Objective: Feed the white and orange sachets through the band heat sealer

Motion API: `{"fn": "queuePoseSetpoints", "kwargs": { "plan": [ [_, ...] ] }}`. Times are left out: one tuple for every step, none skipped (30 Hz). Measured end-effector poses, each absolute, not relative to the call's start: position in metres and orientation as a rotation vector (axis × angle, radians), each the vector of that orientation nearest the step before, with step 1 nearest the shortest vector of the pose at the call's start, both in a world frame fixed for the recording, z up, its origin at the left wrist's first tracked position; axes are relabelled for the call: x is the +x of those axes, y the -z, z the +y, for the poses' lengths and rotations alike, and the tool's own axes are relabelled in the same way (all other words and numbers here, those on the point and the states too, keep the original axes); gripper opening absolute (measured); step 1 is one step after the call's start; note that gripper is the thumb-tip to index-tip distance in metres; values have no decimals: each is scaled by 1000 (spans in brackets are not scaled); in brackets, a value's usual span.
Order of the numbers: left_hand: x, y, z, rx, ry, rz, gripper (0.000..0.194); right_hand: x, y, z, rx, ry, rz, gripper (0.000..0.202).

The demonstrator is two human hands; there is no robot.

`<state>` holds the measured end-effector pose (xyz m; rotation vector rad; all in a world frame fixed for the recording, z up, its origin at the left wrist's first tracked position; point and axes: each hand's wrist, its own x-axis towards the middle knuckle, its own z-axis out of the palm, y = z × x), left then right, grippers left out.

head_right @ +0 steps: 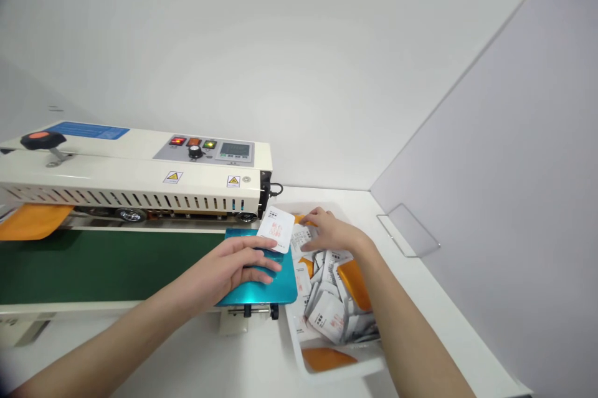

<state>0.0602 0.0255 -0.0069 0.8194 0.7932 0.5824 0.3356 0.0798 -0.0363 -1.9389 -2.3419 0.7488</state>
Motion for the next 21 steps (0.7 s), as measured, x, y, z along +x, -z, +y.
{"fn": "queuePoseSetpoints", "kwargs": {
  "plan": [
    [60, 6, 25, 821, -588, 801, 26, 335, 36, 79, -1947, -734, -2358, 69],
    [60, 5, 25, 825, -589, 806, 25, 335, 36, 79, -1952, -712, -2368, 70],
    [60, 4, 24, 829, -589, 807, 26, 334, 36, 79, -1952, -687, -2372, 69],
    [60, 3, 23, 832, -590, 808, 26, 334, 37, 79, -1948, -658, -2370, 67],
    [59, 2, 22, 834, -594, 808, 26, 333, 37, 79, -1942, -624, -2361, 64],
    [59, 0, 21, 835, -600, 810, 26, 332, 37, 80, -1933, -584, -2344, 60],
    [58, -1, 19, 834, -611, 815, 25, 330, 36, 81, -1913, -544, -2324, 57],
    [57, -2, 18, 831, -623, 821, 25, 329, 36, 81, -1879, -512, -2305, 54],
    [57, -4, 16, 824, -640, 829, 25, 328, 35, 81, -1839, -493, -2285, 51],
    [56, -5, 15, 815, -659, 833, 25, 327, 34, 82, -1801, -487, -2265, 48],
    [55, -6, 13, 805, -679, 833, 25, 327, 34, 82, -1773, -485, -2241, 46],
    [54, -6, 13, 793, -696, 833, 25, 326, 33, 82, -1756, -485, -2217, 42],
    [53, -7, 12, 783, -710, 831, 25, 326, 33, 82, -1752, -487, -2189, 37],
    [52, -7, 11, 777, -724, 828, 26, 327, 32, 82, -1763, -498, -2156, 30],
    [50, -6, 11, 776, -736, 826, 26, 327, 33, 83, -1779, -522, -2122, 23],
    [48, -5, 11, 777, -749, 825, 26, 327, 33, 83, -1793, -560, -2094, 19],
    [46, -4, 11, 777, -764, 824, 27, 327, 33, 83, -1799, -608, -2073, 18],
    [43, -3, 10, 776, -777, 822, 28, 327, 34, 83, -1797, -660, -2055, 20],
    [40, -2, 10, 774, -787, 821, 28, 327, 34, 84, -1783, -703, -2036, 21],
    [37, 0, 9, 773, -793, 820, 29, 327, 34, 84, -1760, -731, -2018, 21],
    [34, 1, 9, 775, -800, 816, 30, 326, 34, 84, -1735, -741, -1993, 21]
  ]
}}
